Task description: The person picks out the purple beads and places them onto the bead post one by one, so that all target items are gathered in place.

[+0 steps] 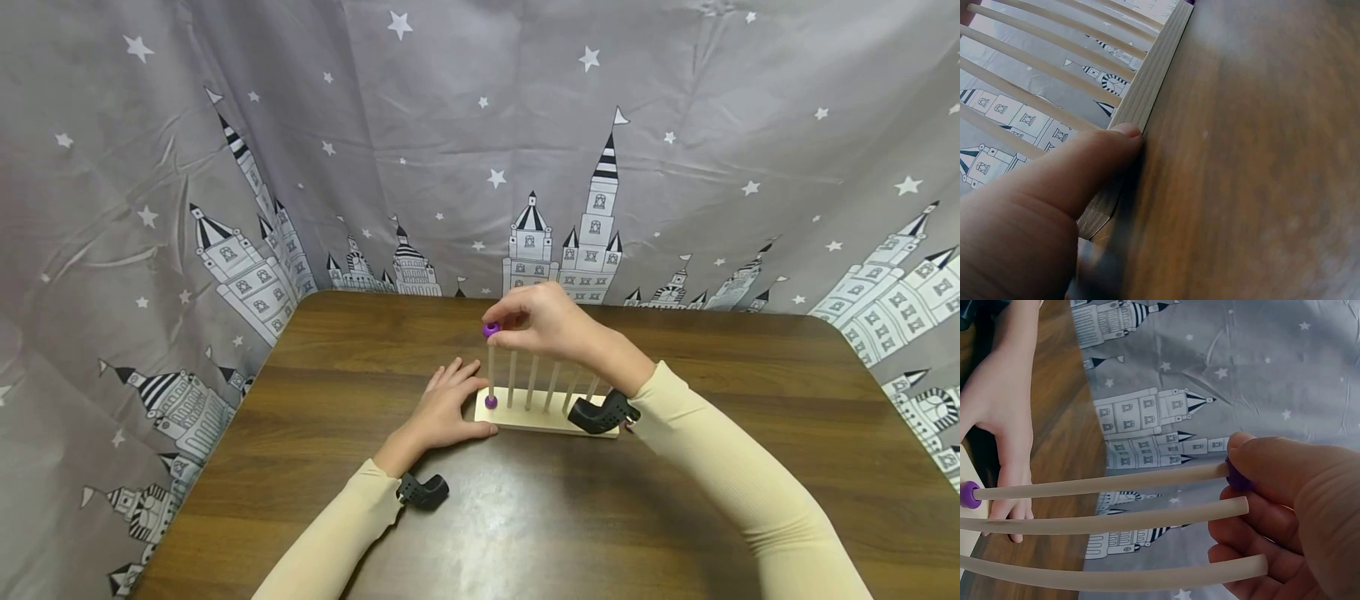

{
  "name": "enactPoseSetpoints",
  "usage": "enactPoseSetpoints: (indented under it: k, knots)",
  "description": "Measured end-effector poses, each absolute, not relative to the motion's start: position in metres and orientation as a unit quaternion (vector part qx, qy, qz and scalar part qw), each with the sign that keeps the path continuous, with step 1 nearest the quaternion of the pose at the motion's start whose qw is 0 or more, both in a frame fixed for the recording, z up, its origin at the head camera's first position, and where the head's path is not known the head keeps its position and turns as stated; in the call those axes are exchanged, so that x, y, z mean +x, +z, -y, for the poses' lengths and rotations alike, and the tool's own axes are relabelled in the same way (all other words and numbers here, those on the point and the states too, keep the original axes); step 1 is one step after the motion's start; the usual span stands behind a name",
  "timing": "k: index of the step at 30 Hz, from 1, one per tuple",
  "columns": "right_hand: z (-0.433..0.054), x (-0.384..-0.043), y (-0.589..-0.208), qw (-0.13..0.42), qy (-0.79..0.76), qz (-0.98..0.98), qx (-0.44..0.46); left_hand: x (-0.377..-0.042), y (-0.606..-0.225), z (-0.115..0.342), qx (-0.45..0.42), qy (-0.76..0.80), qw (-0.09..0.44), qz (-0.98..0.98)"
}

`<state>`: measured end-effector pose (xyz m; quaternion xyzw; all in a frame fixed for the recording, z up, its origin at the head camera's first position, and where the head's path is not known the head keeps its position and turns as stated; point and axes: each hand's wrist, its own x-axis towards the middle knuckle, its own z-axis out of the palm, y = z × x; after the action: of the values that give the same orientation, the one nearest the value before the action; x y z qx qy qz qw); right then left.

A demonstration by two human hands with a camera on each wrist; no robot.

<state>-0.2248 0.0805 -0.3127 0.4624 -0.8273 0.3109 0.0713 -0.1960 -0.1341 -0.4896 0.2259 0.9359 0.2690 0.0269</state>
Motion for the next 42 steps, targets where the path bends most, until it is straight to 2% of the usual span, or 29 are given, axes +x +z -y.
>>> enactPoseSetpoints:
  k: [15, 42]
  knots:
    - [-0.0804, -0.2246, -0.3164, 0.021, 0.294, 0.843, 0.449, -0.1959, -0.4893, 0.1336, 0.226, 0.269, 0.025, -0.936]
    - [-0.0786, -0.2245, -0.3192, 0.048, 0.247, 0.847, 0.467, -0.1966, -0.4896, 0.1339, 0.227, 0.264, 0.024, -0.937]
